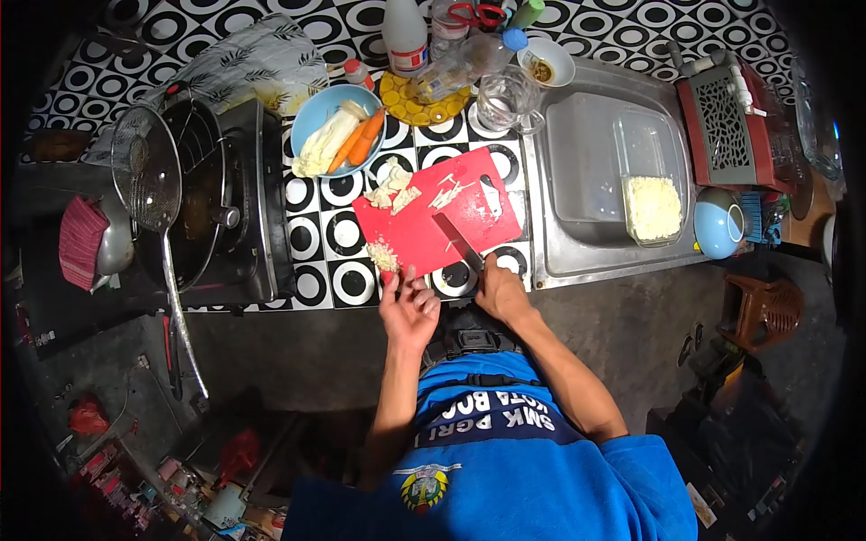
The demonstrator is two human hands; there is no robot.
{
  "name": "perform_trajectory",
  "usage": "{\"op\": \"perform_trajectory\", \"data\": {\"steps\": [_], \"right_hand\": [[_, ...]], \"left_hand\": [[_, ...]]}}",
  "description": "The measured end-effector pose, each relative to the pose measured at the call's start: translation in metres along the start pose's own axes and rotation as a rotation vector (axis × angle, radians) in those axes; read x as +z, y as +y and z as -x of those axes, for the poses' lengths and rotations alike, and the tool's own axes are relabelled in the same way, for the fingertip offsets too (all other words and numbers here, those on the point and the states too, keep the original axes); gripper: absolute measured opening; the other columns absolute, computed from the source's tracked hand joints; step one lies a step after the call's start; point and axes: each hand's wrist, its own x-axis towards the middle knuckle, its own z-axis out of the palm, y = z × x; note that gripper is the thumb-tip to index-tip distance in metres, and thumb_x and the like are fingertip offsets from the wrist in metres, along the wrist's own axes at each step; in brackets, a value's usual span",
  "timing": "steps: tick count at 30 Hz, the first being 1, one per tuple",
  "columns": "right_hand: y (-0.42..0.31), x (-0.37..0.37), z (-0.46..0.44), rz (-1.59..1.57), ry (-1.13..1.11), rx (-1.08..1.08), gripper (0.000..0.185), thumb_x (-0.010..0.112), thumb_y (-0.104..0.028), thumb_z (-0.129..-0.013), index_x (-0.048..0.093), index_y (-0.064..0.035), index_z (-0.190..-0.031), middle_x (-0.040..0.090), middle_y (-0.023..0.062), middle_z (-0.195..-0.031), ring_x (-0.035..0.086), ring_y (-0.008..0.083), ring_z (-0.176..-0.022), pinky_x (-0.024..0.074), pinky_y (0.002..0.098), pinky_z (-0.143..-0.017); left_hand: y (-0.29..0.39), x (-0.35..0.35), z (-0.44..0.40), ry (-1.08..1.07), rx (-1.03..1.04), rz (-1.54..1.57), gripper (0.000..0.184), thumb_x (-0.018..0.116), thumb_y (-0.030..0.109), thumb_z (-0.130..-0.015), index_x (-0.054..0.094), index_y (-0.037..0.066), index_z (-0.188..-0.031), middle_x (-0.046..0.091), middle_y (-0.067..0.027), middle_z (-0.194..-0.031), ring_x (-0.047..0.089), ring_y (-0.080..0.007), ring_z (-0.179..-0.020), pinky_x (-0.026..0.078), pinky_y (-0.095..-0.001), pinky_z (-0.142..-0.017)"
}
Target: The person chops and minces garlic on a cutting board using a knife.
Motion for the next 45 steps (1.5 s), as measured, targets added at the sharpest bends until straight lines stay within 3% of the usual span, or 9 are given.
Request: {"op": "perform_trajectory", "data": {"steps": [2,7,15,19,20,23,24,27,45], "right_hand": [[-0.002,-0.002,0.0,0.018,-0.004,0.005,0.034,0.061,-0.008,-0.074,0.042,0.0039,-0.099,0.063,0.03,-0.084,0.062,0.0463,-0.082,0.0505,0.0511,-0.074],[-0.001,-0.002,0.0,0.024,-0.021,0.006,0.035,0.061,-0.008,-0.074,0.042,0.0045,-0.101,0.062,0.0303,-0.084,0.062,0.0466,-0.083,0.0503,0.0512,-0.075],[0.0,-0.002,-0.001,0.037,-0.029,0.007,0.037,0.06,-0.009,-0.075,0.04,0.0042,-0.103,0.062,0.031,-0.084,0.061,0.047,-0.083,0.0499,0.0512,-0.076],[0.001,-0.001,-0.002,0.062,-0.052,0.011,0.042,0.065,-0.011,-0.073,0.04,0.0038,-0.104,0.062,0.031,-0.087,0.062,0.0458,-0.086,0.0505,0.0499,-0.077],[0.002,0.0,-0.002,0.064,-0.049,0.013,0.042,0.065,-0.011,-0.073,0.04,0.0038,-0.104,0.062,0.0309,-0.087,0.062,0.0456,-0.086,0.0507,0.0497,-0.077],[0.001,0.0,-0.002,0.068,-0.045,0.016,0.044,0.067,-0.012,-0.073,0.04,0.004,-0.104,0.062,0.0309,-0.088,0.062,0.0452,-0.086,0.0512,0.0489,-0.077],[0.0,-0.002,-0.001,0.068,-0.047,0.015,0.044,0.067,-0.012,-0.073,0.04,0.0041,-0.104,0.062,0.0309,-0.088,0.062,0.0451,-0.086,0.0513,0.0486,-0.077],[-0.003,-0.008,0.0,0.082,-0.05,-0.016,0.045,0.065,-0.011,-0.072,0.04,0.0052,-0.105,0.062,0.0305,-0.085,0.062,0.0453,-0.083,0.0514,0.0489,-0.074],[-0.009,0.005,-0.018,0.154,-0.01,-0.115,0.05,0.068,-0.01,-0.072,0.038,0.0039,-0.11,0.063,0.0292,-0.086,0.063,0.0443,-0.083,0.0528,0.0471,-0.072]], "left_hand": [[0.004,-0.002,0.015,-0.065,-0.065,0.211,0.035,0.053,0.034,-0.09,0.063,0.006,-0.108,0.047,0.0007,-0.074,0.039,-0.0091,-0.057,0.03,-0.0251,-0.052],[0.017,0.002,-0.009,-0.15,0.009,0.05,0.033,0.053,0.032,-0.091,0.062,0.004,-0.108,0.044,0.0007,-0.072,0.038,-0.0085,-0.057,0.03,-0.0247,-0.051],[0.022,0.038,-0.1,-0.309,-0.027,0.115,0.031,0.053,0.03,-0.092,0.061,0.003,-0.105,0.058,-0.0063,-0.079,0.043,-0.0112,-0.057,0.035,-0.0239,-0.049],[0.006,0.037,-0.087,-0.039,0.402,-1.04,0.023,0.056,0.018,-0.089,0.061,0.001,-0.104,0.058,-0.0058,-0.077,0.05,-0.0096,-0.062,0.039,-0.0242,-0.053],[-0.003,0.031,-0.082,-0.048,0.671,-1.293,0.021,0.061,0.014,-0.083,0.064,0.001,-0.099,0.06,-0.0055,-0.075,0.054,-0.0102,-0.064,0.044,-0.0244,-0.057],[-0.007,0.017,-0.072,-0.026,0.951,-1.948,0.023,0.07,0.012,-0.074,0.067,0.003,-0.095,0.063,-0.008,-0.078,0.06,-0.0169,-0.068,0.048,-0.028,-0.061],[-0.012,0.023,-0.065,-0.05,1.076,-1.997,0.024,0.073,0.01,-0.068,0.069,0.004,-0.091,0.065,-0.0114,-0.083,0.064,-0.0248,-0.073,0.05,-0.0332,-0.064],[-0.011,0.01,-0.076,-0.114,1.121,-2.087,0.022,0.073,0.009,-0.068,0.071,0.004,-0.089,0.065,-0.0138,-0.083,0.063,-0.0315,-0.075,0.051,-0.0377,-0.068],[-0.019,0.007,-0.083,-0.052,1.094,-2.076,0.013,0.062,0.008,-0.073,0.066,-0.002,-0.081,0.059,-0.0168,-0.072,0.058,-0.0346,-0.067,0.047,-0.0434,-0.062]]}}
